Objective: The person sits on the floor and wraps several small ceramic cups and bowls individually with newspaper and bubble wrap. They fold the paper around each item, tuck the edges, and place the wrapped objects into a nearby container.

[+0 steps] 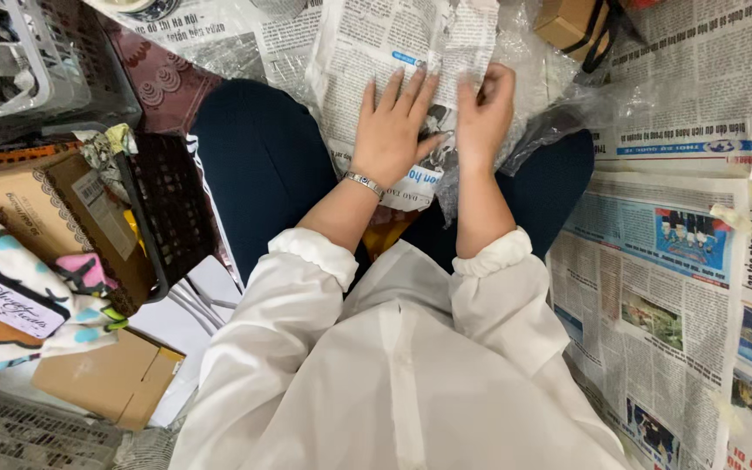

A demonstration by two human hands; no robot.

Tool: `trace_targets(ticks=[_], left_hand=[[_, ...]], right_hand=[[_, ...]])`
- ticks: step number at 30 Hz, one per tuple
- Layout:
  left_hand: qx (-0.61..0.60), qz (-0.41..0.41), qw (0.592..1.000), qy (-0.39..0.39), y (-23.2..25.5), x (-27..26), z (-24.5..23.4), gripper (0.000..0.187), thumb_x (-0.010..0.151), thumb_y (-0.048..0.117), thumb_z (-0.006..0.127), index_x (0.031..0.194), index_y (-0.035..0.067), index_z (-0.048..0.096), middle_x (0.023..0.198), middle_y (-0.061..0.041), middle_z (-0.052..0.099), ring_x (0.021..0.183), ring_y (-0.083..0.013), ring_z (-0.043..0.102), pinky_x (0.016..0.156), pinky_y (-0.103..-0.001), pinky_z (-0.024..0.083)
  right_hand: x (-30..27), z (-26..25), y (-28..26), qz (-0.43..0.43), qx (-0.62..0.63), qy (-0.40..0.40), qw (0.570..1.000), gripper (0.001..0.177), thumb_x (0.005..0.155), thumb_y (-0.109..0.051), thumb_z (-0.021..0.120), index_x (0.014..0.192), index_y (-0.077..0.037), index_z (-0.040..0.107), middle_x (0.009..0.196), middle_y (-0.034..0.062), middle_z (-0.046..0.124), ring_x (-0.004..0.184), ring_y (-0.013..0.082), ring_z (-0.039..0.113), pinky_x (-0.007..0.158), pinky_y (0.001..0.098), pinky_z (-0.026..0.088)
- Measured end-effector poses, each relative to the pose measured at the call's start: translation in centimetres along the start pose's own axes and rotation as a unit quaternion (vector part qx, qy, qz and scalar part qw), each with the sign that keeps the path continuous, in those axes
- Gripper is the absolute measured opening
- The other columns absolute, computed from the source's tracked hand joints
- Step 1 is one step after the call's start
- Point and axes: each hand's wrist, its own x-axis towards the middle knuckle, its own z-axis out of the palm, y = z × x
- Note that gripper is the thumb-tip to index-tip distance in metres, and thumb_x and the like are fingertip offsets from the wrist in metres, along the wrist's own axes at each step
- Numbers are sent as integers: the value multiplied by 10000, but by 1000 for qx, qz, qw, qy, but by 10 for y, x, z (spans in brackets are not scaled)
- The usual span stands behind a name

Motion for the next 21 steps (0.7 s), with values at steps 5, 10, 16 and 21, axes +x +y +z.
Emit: trace_targets(ticks=[5, 10, 16, 21], left_hand=[[0, 14, 1000, -1, -2, 5, -8, 959, 916, 646, 673, 1638, 141, 294, 1688, -77, 305, 1510, -334, 319, 1235, -633, 200], [7, 18, 1000, -2, -11, 1, 5, 992, 910, 657, 684, 1652, 156, 256, 1691, -28, 260, 1547, -325, 212, 1221, -672, 133], [6, 23, 1000, 0, -16, -3, 15, 969, 939, 647, 655, 1652, 122, 260, 1706, -28, 253, 1557, -322, 199, 1220, -661, 117], [-9, 31, 999, 37, -20, -3, 21, 822, 1059, 636, 581, 1656, 144, 301, 1700, -32, 272, 1564, -305, 191, 1230, -650, 107]], right_hand=[[5, 9, -34, 76, -139, 10, 987, 287, 1028, -296, 642, 1078, -35, 751, 907, 30, 773, 780, 86, 650, 714, 271, 520], [1, 2, -26, 59, -109, 24, 992, 328, 1066, -309, 608, 986, -26, 753, 853, 33, 764, 769, 67, 620, 700, 256, 514], [-1, 2, -14, 37, -124, 44, 991, 364, 1075, -324, 597, 916, -23, 728, 754, 7, 697, 687, 56, 553, 634, 262, 460], [-4, -8, 1, 0, -71, 79, 994, 379, 1089, -326, 574, 911, -15, 696, 729, -15, 659, 668, 44, 512, 612, 272, 432]])
